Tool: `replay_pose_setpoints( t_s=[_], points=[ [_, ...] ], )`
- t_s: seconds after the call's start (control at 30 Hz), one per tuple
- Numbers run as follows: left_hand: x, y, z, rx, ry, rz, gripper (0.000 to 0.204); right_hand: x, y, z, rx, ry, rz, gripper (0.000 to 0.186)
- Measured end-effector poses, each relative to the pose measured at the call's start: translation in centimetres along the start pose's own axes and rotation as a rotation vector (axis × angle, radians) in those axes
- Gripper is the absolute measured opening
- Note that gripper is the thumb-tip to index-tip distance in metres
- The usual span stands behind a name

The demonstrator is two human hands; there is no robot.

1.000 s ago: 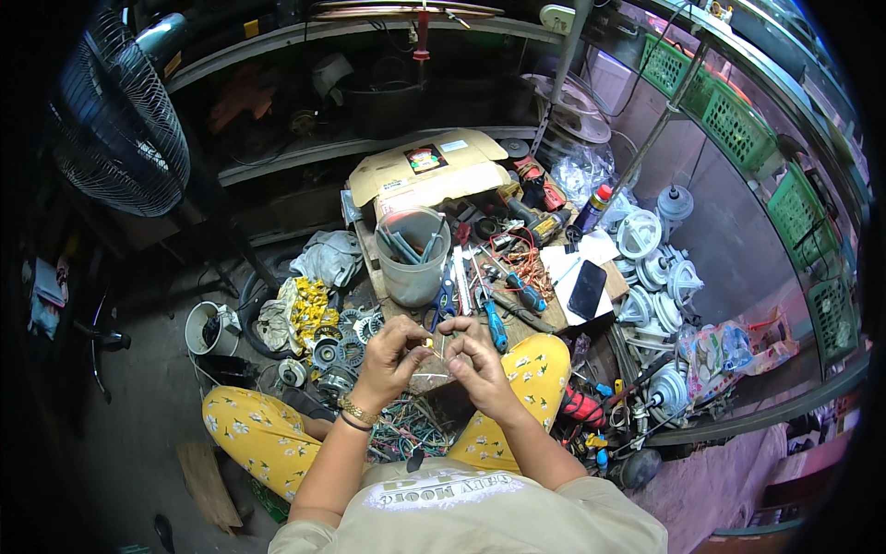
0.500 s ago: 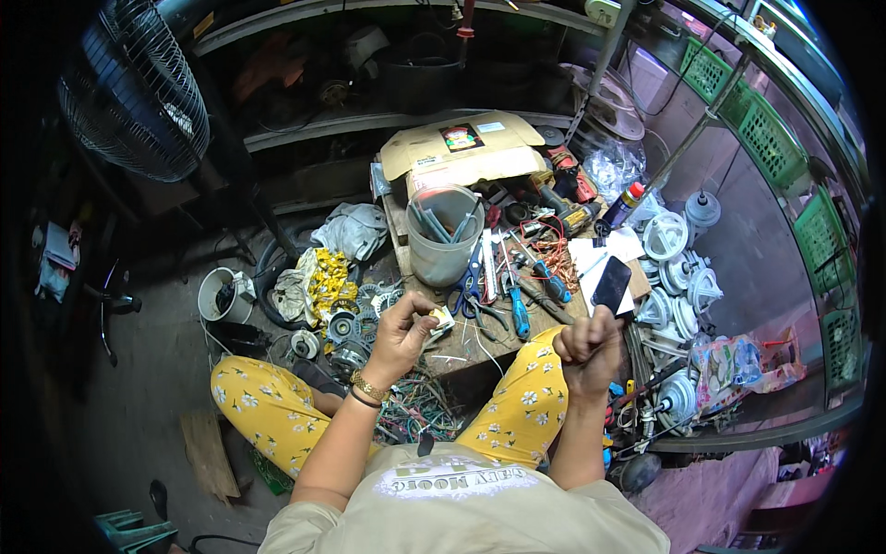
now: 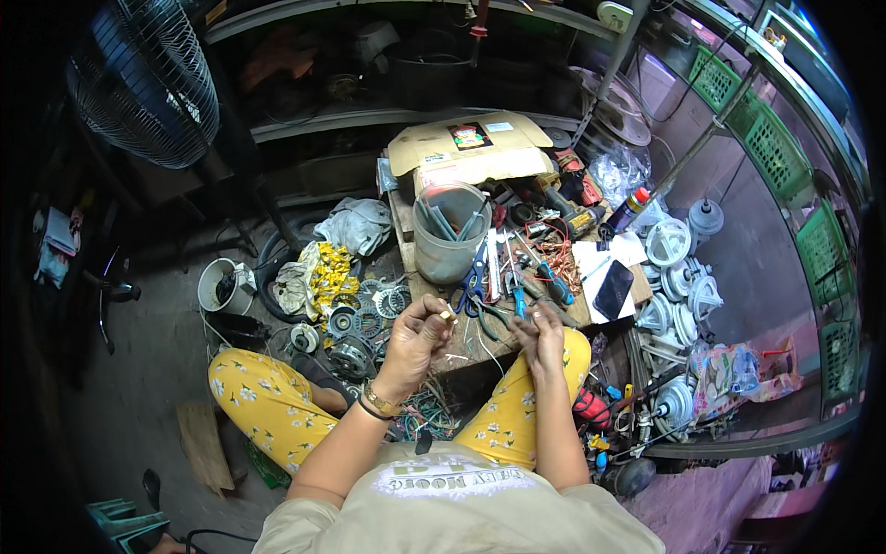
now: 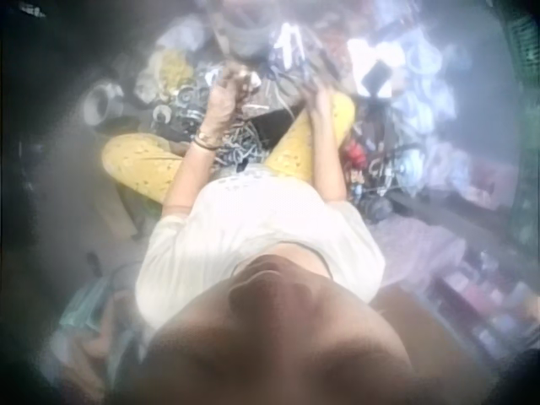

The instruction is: The person handles a small electrical component by hand, stripping and twisting thin wires to connect them.

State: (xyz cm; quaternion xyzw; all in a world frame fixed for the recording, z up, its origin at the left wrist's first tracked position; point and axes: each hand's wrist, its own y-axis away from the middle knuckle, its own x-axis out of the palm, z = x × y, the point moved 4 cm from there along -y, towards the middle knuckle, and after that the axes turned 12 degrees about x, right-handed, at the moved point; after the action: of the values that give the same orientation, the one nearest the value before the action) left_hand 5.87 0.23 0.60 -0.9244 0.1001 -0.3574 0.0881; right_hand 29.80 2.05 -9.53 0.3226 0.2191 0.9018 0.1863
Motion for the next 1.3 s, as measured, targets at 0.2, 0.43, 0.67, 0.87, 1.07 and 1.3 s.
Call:
replay_pose_setpoints(
  t_s=[0.2, 0.43, 0.67, 0.87, 1.07, 1.3],
  points=[
    [1.0, 0.1, -0.6, 0.193, -0.328, 0.053, 0.02, 8.8, 9.1, 3.8, -0.91, 1.121, 0.398, 0.06],
    [1.5, 0.1, -1.0, 0.206, -0.304, 0.086, 0.021, 11.3, 12.8, 4.5, -1.298, 0.919, 0.202, 0.05],
    [1.7, 0.5, -1.1, 0.159, -0.163, 0.013, 0.026, 11.0, 11.9, 4.0, -1.218, 1.246, 0.216, 0.018],
    [1.8, 0.2, -1.2, 0.153, -0.169, 0.041, 0.027, 11.0, 11.8, 3.4, -1.146, 0.988, 0.209, 0.023],
    [1.3, 0.5, -0.6, 0.107, -0.135, 0.014, 0.03, 11.8, 13.0, 3.9, -1.315, 1.072, 0.147, 0.018],
    [1.9, 1.0, -0.7, 0.018, -0.109, -0.009, 0.029, 11.7, 12.4, 3.6, -1.106, 1.034, 0.263, 0.008]
  ],
)
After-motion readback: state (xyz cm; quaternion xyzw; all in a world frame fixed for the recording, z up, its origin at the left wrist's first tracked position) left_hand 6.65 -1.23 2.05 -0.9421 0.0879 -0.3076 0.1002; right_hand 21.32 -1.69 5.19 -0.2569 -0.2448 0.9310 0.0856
